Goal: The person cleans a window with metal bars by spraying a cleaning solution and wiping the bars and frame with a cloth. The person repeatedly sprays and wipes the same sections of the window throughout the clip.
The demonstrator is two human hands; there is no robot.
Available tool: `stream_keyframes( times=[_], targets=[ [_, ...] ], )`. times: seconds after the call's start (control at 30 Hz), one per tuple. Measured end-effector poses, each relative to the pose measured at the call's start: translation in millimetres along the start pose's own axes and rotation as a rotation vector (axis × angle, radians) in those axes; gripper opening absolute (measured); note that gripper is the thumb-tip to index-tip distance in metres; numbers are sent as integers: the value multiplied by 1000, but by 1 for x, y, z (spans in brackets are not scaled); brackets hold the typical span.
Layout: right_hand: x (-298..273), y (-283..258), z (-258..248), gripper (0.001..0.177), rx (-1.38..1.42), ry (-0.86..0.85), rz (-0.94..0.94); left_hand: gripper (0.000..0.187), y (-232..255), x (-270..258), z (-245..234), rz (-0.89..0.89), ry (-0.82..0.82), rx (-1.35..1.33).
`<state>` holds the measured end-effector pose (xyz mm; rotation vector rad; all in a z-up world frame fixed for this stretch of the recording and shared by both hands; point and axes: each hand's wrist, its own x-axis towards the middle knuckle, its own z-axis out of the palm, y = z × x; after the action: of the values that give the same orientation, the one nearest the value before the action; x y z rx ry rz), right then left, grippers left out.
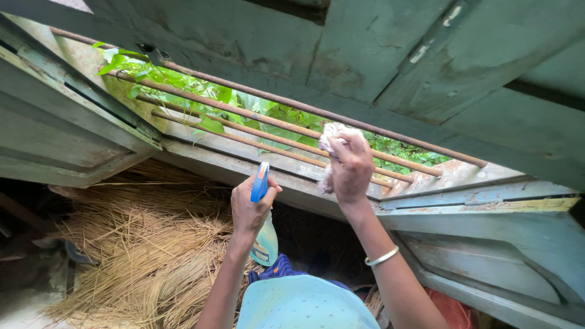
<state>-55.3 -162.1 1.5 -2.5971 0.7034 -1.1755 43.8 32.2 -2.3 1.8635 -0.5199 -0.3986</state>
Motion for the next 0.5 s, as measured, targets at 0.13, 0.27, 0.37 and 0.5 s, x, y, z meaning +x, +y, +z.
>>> stream_keyframes(
  times=[0.13,0.27,0.37,0.5],
  targets=[
    [12,-25,23,29,63,-34,-83,13,-1,0,-6,-11,12,24],
    [25,-27,14,27,209,-172,-209,14,3,0,-5,-13,10,1],
    [18,-11,-7,37,272,-315,-372,14,5,-1,-4,3,5,-12],
    [-19,15,-26,30,301,-354,-130,17,4,0,3,3,-20,-1]
  ],
)
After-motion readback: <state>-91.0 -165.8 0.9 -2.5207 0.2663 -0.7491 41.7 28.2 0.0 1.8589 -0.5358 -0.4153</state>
